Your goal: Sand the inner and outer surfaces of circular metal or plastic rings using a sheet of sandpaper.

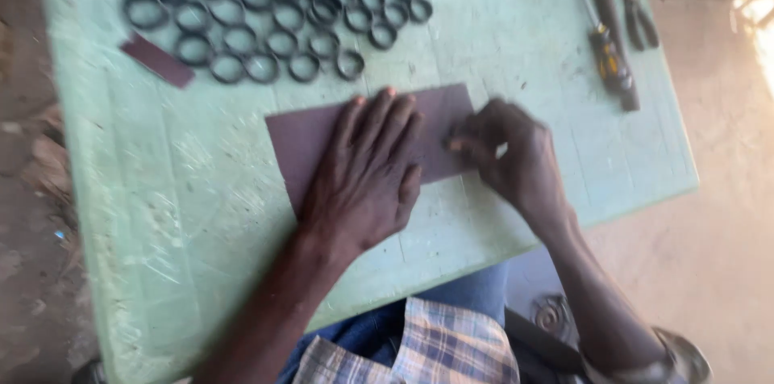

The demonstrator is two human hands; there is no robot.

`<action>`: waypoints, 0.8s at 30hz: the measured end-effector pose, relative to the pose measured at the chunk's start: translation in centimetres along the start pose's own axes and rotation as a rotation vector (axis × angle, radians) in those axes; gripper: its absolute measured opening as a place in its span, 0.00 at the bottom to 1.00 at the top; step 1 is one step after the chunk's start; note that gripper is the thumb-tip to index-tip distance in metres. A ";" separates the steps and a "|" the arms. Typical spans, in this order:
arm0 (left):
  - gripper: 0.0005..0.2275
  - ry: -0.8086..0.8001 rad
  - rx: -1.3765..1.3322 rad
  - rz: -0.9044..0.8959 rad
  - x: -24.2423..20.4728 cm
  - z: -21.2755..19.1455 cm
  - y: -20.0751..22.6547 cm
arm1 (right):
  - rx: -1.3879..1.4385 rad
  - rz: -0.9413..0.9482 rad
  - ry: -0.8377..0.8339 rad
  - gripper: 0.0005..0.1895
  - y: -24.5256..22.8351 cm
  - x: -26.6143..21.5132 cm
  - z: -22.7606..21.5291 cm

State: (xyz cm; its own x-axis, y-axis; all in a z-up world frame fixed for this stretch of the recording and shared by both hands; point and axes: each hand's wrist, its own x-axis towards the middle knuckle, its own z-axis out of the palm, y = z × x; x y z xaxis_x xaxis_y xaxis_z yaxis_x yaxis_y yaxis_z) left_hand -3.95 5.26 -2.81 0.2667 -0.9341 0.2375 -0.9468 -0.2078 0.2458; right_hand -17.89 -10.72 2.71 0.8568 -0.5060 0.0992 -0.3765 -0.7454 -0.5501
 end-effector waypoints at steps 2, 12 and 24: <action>0.29 -0.050 -0.010 -0.002 -0.5 0.5 1.1 | -0.007 0.070 0.016 0.12 -0.5 -0.8 -0.3; 0.29 -0.049 0.008 -0.032 -0.1 -0.1 0.9 | -0.208 0.161 0.127 0.13 -1.6 -0.2 0.5; 0.29 -0.037 -0.051 -0.030 0.4 0.7 0.9 | -0.158 0.285 0.170 0.15 -3.3 1.0 0.9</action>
State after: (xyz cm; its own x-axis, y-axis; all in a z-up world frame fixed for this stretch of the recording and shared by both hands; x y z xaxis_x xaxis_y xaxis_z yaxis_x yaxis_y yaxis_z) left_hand -4.80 4.49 -3.19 0.2867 -0.9381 0.1945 -0.9280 -0.2215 0.2995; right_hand -15.47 -8.37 3.85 0.6438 -0.7581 0.1041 -0.6527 -0.6150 -0.4423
